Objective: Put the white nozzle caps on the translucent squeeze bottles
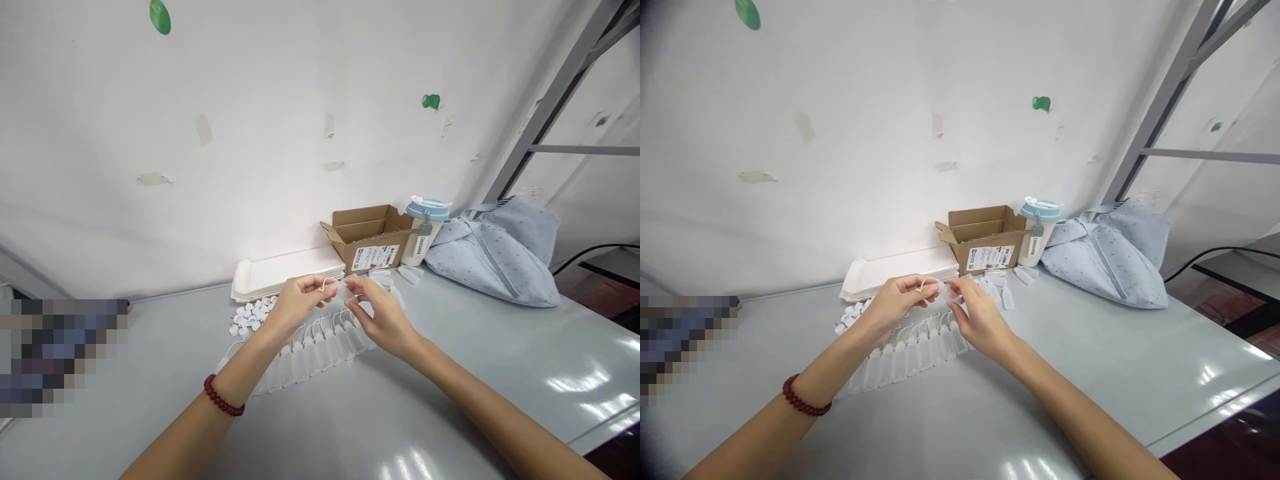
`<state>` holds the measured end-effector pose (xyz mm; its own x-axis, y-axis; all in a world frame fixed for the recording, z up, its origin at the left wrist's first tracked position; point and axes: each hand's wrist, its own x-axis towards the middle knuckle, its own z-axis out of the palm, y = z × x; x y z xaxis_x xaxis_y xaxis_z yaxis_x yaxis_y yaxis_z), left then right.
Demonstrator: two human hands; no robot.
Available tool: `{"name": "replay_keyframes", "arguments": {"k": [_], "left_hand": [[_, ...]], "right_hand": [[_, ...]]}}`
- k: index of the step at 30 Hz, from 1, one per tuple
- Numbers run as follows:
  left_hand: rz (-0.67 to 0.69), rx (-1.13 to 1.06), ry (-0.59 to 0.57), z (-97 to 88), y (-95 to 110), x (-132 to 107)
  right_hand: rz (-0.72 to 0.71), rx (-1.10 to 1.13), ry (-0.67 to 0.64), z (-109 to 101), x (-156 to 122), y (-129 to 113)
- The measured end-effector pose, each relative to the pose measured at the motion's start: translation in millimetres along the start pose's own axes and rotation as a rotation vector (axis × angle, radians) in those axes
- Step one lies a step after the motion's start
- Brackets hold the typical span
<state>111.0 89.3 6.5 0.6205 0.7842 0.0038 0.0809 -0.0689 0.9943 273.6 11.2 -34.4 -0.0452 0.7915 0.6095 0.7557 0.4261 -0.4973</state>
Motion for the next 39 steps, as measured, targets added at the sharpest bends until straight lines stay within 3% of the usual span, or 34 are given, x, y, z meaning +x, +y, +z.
{"name": "replay_keyframes", "arguments": {"k": [11, 13, 16, 21, 24, 27, 30, 34, 39], "left_hand": [[0.025, 0.054, 0.026, 5.0, 2.4, -3.5], [0.04, 0.068, 0.035, 6.0, 4.1, -5.0], [0.086, 0.137, 0.034, 6.3, 8.1, -7.7], [0.265, 0.503, 0.102, 3.7, 15.4, -18.7], [0.521, 0.735, 0.139, -1.0, 13.7, -33.1], [0.705, 0.88, 0.047, -8.3, 5.1, -52.1], [0.725, 0.973, 0.007, -15.7, -6.6, -73.6], [0.69, 0.999, 0.067, -21.2, -19.3, -105.6], [0.677, 1.009, 0.113, -30.5, -32.7, -151.7]], "right_hand": [[-0.039, 0.026, 0.015, 1.2, -0.3, -3.9], [0.037, 0.126, 0.003, 0.6, 0.6, -7.1], [0.264, 0.451, -0.041, -1.9, 3.1, -14.0], [0.494, 0.919, -0.122, -8.4, 7.4, -23.5], [0.54, 1.063, -0.171, -7.9, 6.3, -26.5], [0.54, 1.213, -0.271, -1.5, 1.2, -32.1], [0.55, 1.311, -0.373, 10.0, -6.7, -42.1], [0.564, 1.364, -0.479, 26.1, -18.7, -62.0], [0.444, 1.143, -0.689, 35.3, -36.4, -93.2]]}}
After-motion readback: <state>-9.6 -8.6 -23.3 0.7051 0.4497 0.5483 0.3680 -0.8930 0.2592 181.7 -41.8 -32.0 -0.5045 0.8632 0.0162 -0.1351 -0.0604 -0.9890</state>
